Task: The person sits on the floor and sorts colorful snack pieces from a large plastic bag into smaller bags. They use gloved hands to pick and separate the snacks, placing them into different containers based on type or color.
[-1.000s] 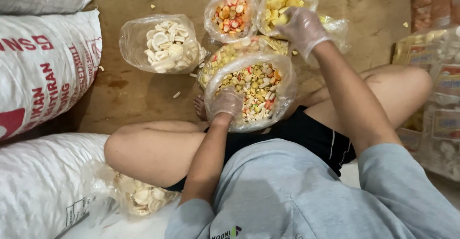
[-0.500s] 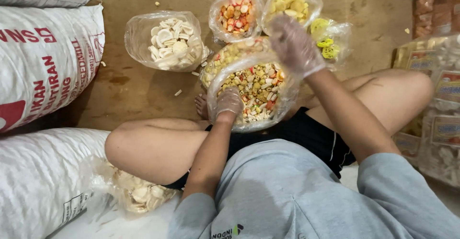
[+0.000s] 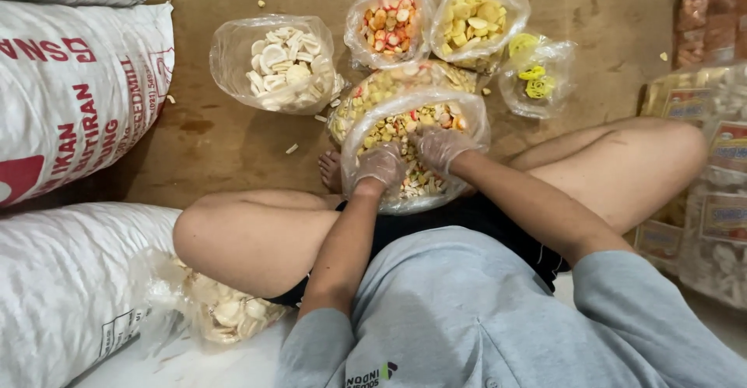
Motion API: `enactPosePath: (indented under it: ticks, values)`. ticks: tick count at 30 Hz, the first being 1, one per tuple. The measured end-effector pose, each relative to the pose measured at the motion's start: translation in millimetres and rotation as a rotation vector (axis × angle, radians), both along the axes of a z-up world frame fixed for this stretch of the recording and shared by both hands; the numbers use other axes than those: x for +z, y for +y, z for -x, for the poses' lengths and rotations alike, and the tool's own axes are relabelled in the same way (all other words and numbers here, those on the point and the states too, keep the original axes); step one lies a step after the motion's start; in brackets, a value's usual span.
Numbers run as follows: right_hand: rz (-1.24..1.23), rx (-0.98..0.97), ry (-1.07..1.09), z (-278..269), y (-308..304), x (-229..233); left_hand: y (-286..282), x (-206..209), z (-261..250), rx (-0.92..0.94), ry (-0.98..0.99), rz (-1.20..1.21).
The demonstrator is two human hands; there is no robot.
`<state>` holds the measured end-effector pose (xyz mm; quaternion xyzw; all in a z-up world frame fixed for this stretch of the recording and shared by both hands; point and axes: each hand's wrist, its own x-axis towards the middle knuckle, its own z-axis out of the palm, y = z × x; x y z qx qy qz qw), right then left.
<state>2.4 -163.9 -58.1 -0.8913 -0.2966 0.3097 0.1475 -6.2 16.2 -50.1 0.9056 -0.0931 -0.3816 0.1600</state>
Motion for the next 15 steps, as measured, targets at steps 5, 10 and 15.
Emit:
enactPosePath:
  ticks: [5, 10, 15]
  values:
    - [0.114, 0.032, 0.095, 12, 4, -40, -4, -16, -17, 0.168, -0.016, 0.0]
    - [0.197, 0.058, 0.154, 17, 4, -79, 2, -75, -34, -0.487, -0.183, -0.333]
    - [0.219, 0.098, 0.153, 18, 5, -77, 1, -170, -42, 0.16, -0.05, 0.036]
